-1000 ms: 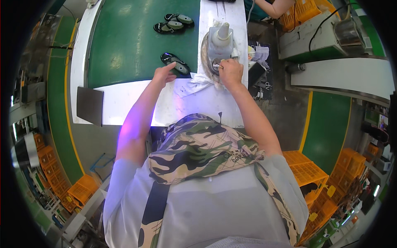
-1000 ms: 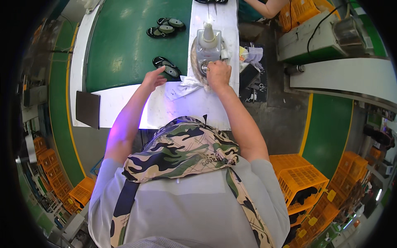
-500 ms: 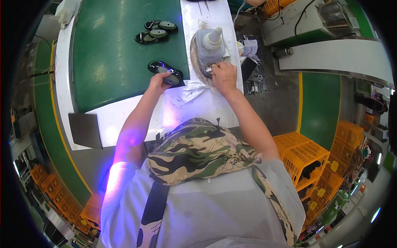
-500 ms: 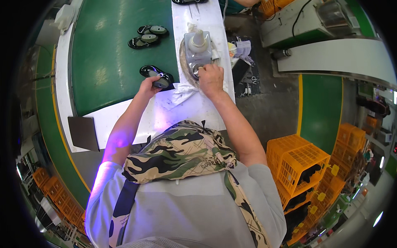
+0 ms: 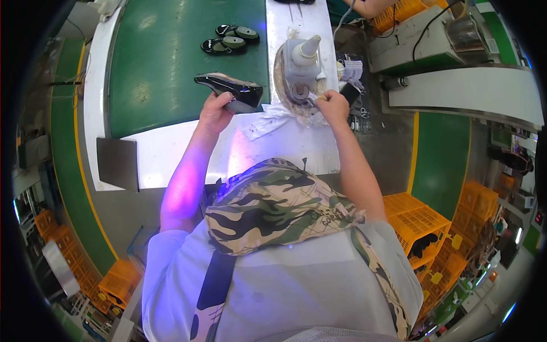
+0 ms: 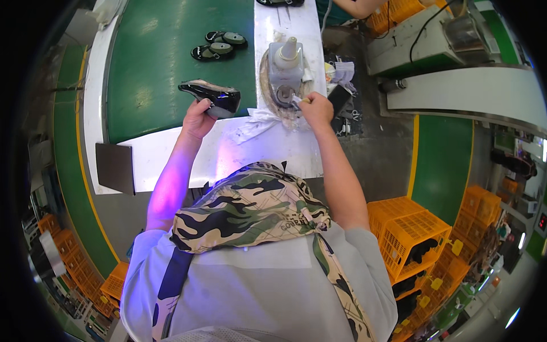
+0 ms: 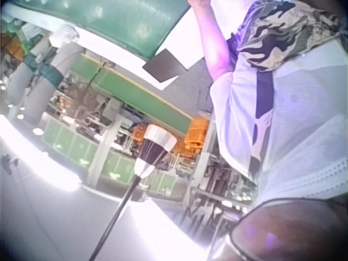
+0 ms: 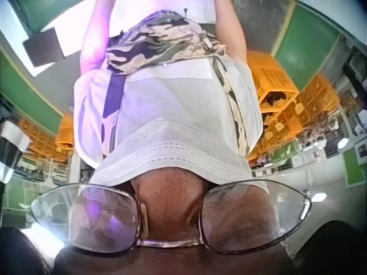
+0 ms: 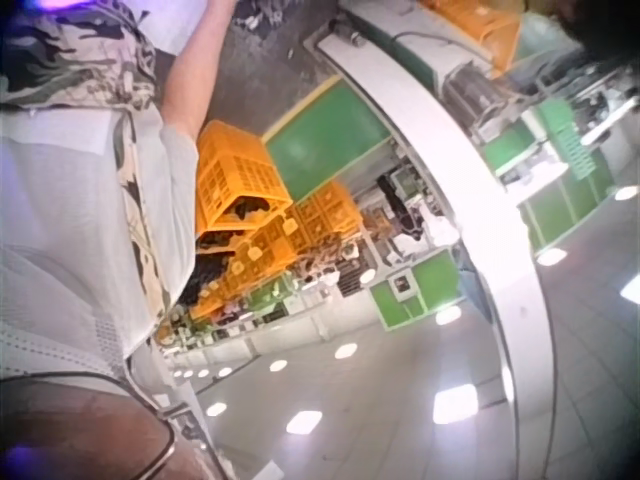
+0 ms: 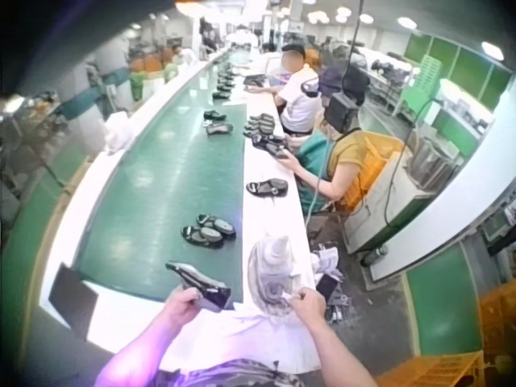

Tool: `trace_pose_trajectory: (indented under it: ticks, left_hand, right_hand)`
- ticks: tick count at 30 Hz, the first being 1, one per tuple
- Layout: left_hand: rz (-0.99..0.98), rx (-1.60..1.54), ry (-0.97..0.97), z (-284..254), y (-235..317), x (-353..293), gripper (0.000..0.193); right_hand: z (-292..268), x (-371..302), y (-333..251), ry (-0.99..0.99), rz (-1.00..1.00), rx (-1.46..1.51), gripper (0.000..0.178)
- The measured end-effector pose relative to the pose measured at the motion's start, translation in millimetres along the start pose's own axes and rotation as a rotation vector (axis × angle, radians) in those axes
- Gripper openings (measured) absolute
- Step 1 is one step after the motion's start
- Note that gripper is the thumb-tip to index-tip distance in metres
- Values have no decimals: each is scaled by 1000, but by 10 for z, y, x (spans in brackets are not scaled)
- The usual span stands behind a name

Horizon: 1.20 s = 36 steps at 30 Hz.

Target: Applying glue or sealant to the edges of shoes on an assembly line.

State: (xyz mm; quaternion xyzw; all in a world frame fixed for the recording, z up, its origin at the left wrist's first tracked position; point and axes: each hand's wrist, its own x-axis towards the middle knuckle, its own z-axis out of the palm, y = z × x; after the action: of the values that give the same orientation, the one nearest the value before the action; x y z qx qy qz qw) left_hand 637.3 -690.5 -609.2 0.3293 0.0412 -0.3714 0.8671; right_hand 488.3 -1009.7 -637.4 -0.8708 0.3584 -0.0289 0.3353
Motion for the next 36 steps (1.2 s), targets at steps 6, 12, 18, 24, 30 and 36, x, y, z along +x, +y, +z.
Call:
trace_pose_trajectory:
  ticks: [6,12,18,24,30,36]
  left_hand:
    - [417,845,28,320,58,-403,67]
    - [930,1292,-146,612,157,-700,54]
    - [1117,1526,-184,857,214,-895,47]
    - [1119,1592,-113,992,194,-1075,46]
    - [1046,1710,36,1003,133,-1169,44]
    - [775,1857,262,1056,12,-1341,49]
  right_hand:
    - [-242,-91,-158,-160,150,570,14]
    - [-240,-282,-1007,-422,150,1227,18]
    - [-204,-498,-1581,-570,-251,1330,23]
    - [-212,-591,-1687,-662,-270,1227,23]
    - [-275,-733,-1699,-915,-58,1263,23]
    - [-364,-732,-1774,-954,-268,1188,23]
